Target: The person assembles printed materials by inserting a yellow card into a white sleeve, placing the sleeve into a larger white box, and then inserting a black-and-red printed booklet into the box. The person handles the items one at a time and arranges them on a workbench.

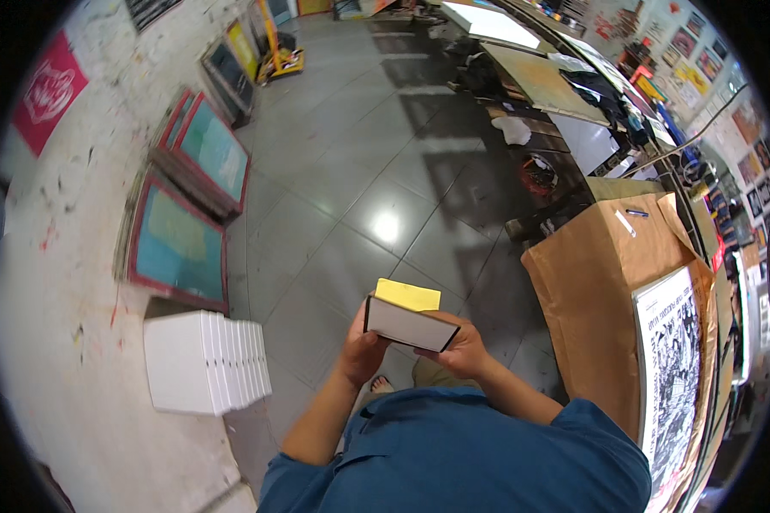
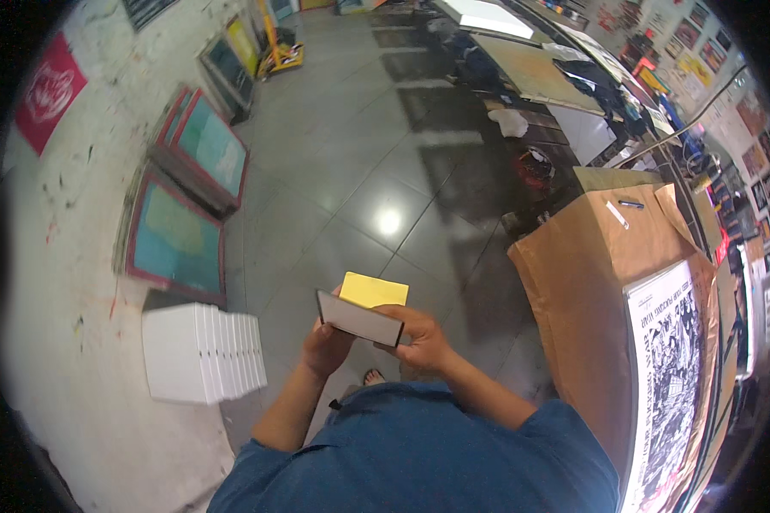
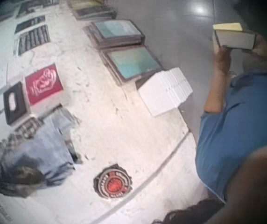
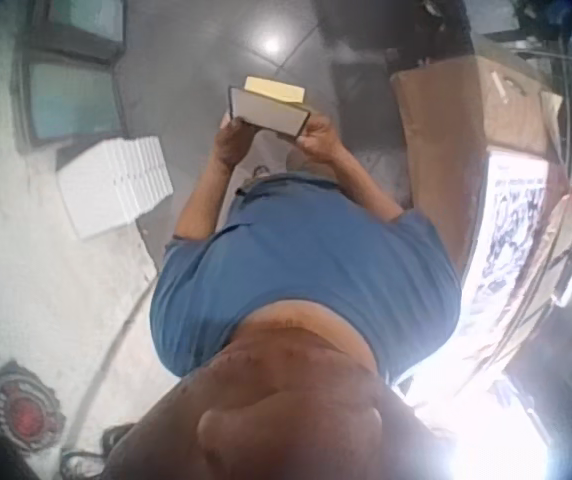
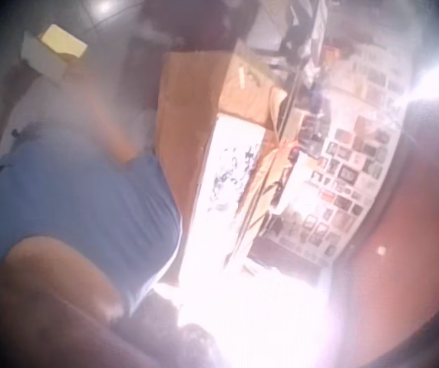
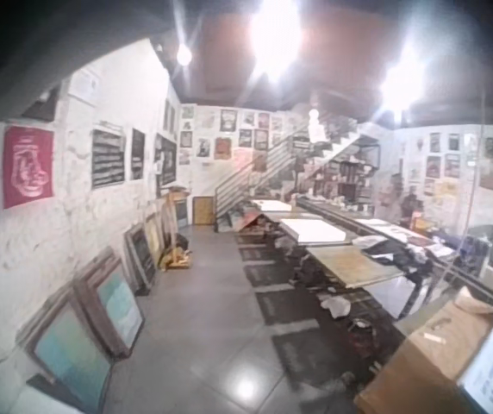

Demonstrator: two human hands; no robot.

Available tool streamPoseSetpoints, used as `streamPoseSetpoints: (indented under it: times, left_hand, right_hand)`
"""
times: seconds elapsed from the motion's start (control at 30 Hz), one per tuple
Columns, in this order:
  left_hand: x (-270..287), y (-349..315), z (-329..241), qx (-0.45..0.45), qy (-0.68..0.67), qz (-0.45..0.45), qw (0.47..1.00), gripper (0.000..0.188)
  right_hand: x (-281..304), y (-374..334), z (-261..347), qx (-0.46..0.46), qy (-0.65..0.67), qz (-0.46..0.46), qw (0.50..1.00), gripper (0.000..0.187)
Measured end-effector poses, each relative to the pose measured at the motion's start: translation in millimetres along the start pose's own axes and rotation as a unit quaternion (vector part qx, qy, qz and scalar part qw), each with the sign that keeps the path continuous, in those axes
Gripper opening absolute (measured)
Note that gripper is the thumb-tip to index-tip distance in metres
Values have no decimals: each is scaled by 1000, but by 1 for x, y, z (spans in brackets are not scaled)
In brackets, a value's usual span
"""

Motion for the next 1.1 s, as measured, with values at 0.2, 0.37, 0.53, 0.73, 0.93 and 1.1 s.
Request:
streamPoseSetpoints:
  times: [0.2,0.37,0.53,0.73,0.93,1.1]
  left_hand:
    - [28,178,17,78,-77,-41,993,45]
    - [37,330,4,70,6,-40,997,44]
    - [64,448,-41,9,36,-60,997,48]
    - [118,562,-71,-23,23,-66,997,48]
    - [175,706,-96,-5,79,8,997,56]
    - [192,835,-113,78,16,57,995,82]
  right_hand:
    - [79,123,-20,-66,-54,-84,993,23]
    - [153,244,-13,-22,-31,-182,983,22]
    - [210,371,-4,-31,-52,-160,985,25]
    - [235,497,-31,-87,4,-169,982,26]
    - [274,647,-48,-148,101,-91,980,23]
    - [321,751,-35,-139,74,-170,973,21]
Point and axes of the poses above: each hand's wrist, its own y-axis towards the middle knuckle, its own x-axis out of the back of the hand, z = x × y, the point moved 6 cm from there along y, towards the middle knuckle, and after that the axes turned 13 degrees about -x, right-handed, at the moved point
